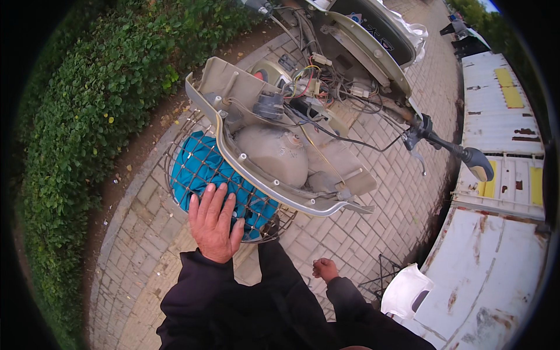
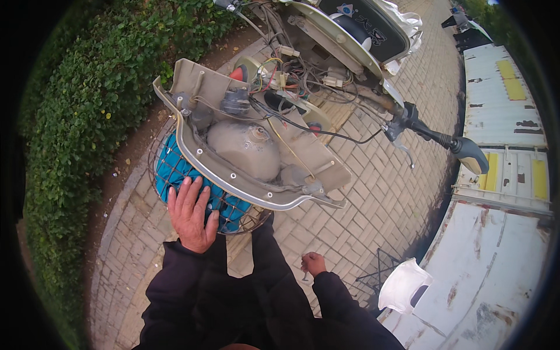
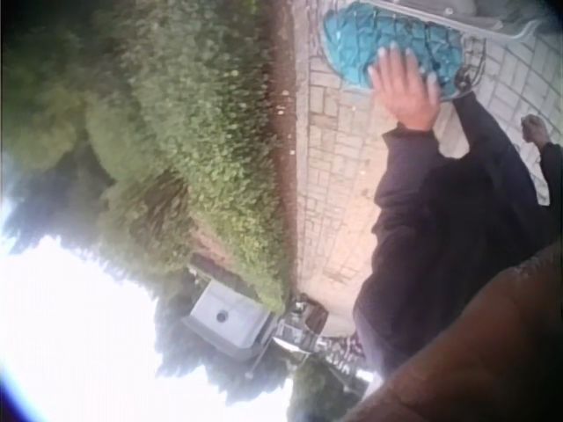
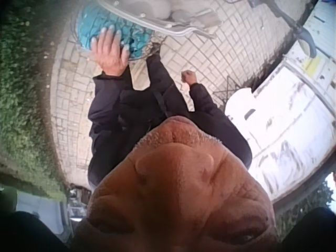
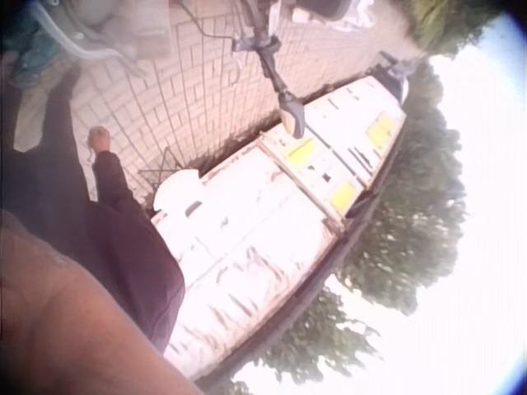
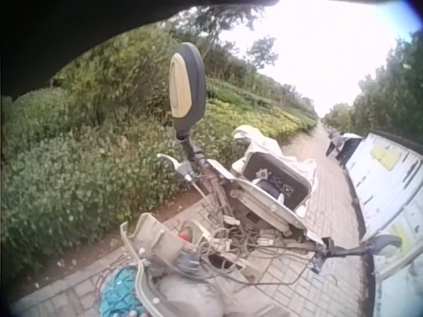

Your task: The person repairs a white scooter by connecting wires in the front basket area and using a screwdriver to tighten screws on the handlebar assembly. The person handles the scooter's wiring, a small black component, and a screwdriver while working outdoors on a paved area.

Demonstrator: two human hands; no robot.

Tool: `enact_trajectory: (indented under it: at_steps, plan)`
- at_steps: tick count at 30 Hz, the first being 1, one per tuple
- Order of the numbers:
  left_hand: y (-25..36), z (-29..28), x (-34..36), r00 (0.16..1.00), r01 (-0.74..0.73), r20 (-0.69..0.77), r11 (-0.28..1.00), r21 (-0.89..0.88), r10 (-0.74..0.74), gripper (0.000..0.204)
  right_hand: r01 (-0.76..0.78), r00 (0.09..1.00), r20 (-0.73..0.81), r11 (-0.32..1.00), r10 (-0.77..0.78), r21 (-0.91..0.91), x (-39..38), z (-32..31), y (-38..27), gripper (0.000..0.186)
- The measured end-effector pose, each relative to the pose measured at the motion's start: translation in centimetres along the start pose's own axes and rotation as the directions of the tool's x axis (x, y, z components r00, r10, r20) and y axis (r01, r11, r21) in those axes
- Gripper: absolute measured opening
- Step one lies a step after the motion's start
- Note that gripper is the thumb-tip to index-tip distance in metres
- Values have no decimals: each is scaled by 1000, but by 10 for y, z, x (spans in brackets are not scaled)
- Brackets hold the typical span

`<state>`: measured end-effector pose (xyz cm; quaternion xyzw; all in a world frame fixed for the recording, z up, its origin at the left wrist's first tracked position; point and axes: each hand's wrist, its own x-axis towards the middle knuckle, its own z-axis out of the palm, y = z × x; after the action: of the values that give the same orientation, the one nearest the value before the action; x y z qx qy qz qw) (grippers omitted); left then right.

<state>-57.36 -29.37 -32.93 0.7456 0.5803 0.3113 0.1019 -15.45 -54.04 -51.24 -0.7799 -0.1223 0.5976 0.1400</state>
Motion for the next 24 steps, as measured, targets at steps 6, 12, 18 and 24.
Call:
enact_trajectory:
  at_steps: [6, 12, 18, 24]
  plan:
    - [-6, 2, -3, 1000, -23, 5, 1000, -9, 23, 51, -12, 998, 54, 994, 18, -109, -5, 28, 3, 26]
    - [-11, 1, -3, 999, -29, 29, 999, -33, 30, 51, -53, 998, 25, 973, 60, -225, -19, 58, -14, 29]
    - [-13, 2, -3, 999, -36, 32, 998, -59, 38, 49, -59, 995, 60, 953, 81, -298, -29, 94, -37, 29]
    - [-15, 2, -4, 998, -47, 42, 995, -89, 51, 50, -51, 990, 106, 951, 88, -305, -31, 132, -41, 31]
